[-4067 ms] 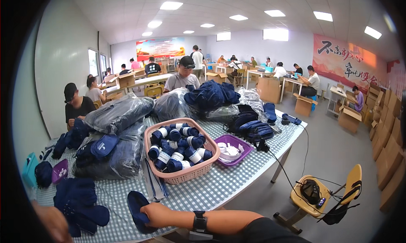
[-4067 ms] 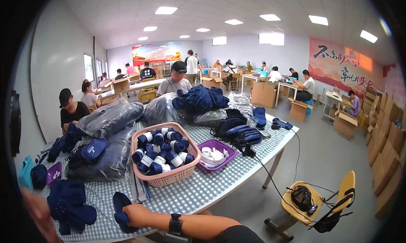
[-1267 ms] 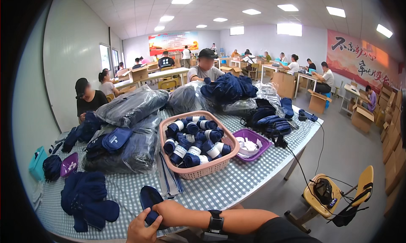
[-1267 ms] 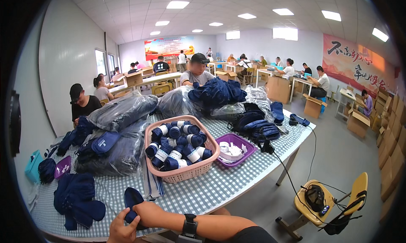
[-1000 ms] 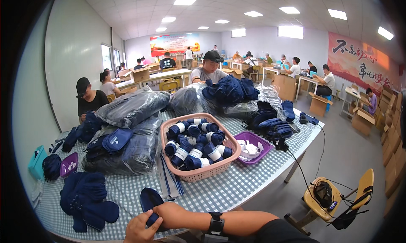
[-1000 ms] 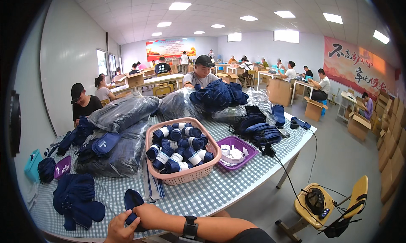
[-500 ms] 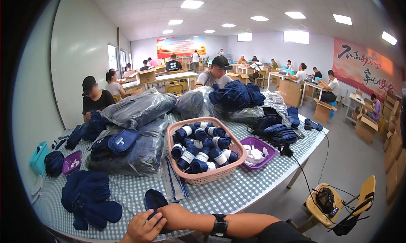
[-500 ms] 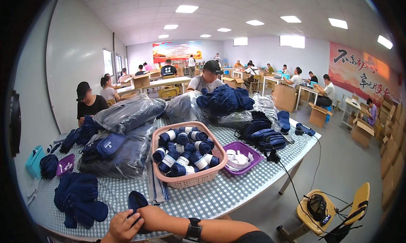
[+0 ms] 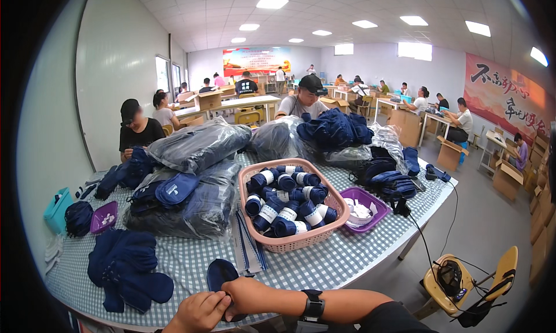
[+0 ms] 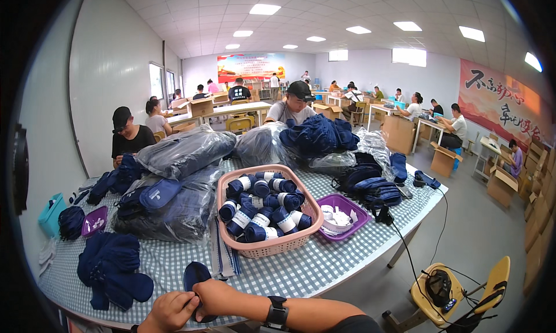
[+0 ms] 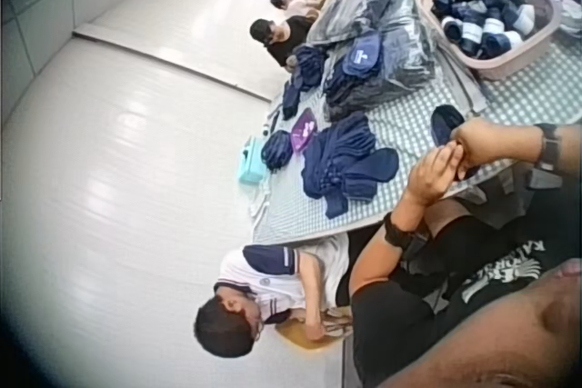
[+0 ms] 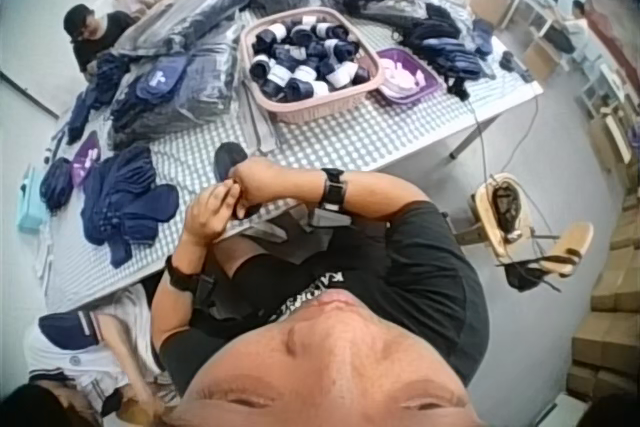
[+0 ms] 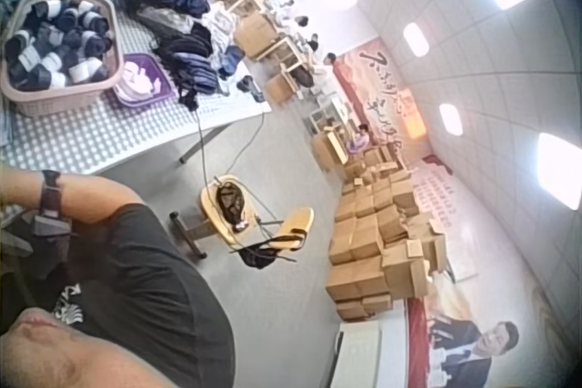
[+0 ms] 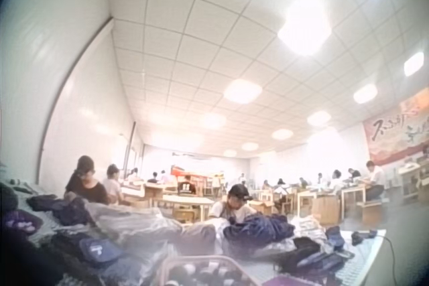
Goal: Applying labels to rolled fabric components and sorting them.
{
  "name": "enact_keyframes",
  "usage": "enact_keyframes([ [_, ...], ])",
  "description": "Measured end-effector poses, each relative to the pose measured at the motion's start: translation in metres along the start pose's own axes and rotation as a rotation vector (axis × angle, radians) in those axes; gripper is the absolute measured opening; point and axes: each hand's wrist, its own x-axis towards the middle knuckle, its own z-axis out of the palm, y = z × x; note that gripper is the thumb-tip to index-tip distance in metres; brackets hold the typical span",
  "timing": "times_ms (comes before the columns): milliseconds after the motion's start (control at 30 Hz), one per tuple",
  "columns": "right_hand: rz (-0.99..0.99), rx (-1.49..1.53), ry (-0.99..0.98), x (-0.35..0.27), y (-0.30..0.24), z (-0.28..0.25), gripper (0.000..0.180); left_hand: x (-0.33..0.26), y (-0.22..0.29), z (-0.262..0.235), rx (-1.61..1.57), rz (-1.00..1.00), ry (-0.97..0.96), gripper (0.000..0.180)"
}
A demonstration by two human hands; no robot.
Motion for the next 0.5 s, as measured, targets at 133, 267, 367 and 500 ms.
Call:
enact_keyframes([
  [133,-0.066,-0.029,0.003,-0.004,-0.004,-0.004,0.064,0.003,0.002,-0.006,-0.054,-0.02,0.0,0.046],
  [267,-0.165,-0.061,0.077,-0.007,0.0,-0.002,0.071,0.005,0.007,-0.011,-0.066,-0.056,0.013,0.047],
  [367,-0.207,-0.06,0.118,-0.01,0.004,0.001,0.068,0.006,0.009,-0.012,-0.074,-0.098,0.013,0.046],
  [500,-0.33,-0.109,0.177,-0.018,0.008,0.006,0.061,0.004,0.011,-0.01,-0.128,-0.149,0.051,0.047],
])
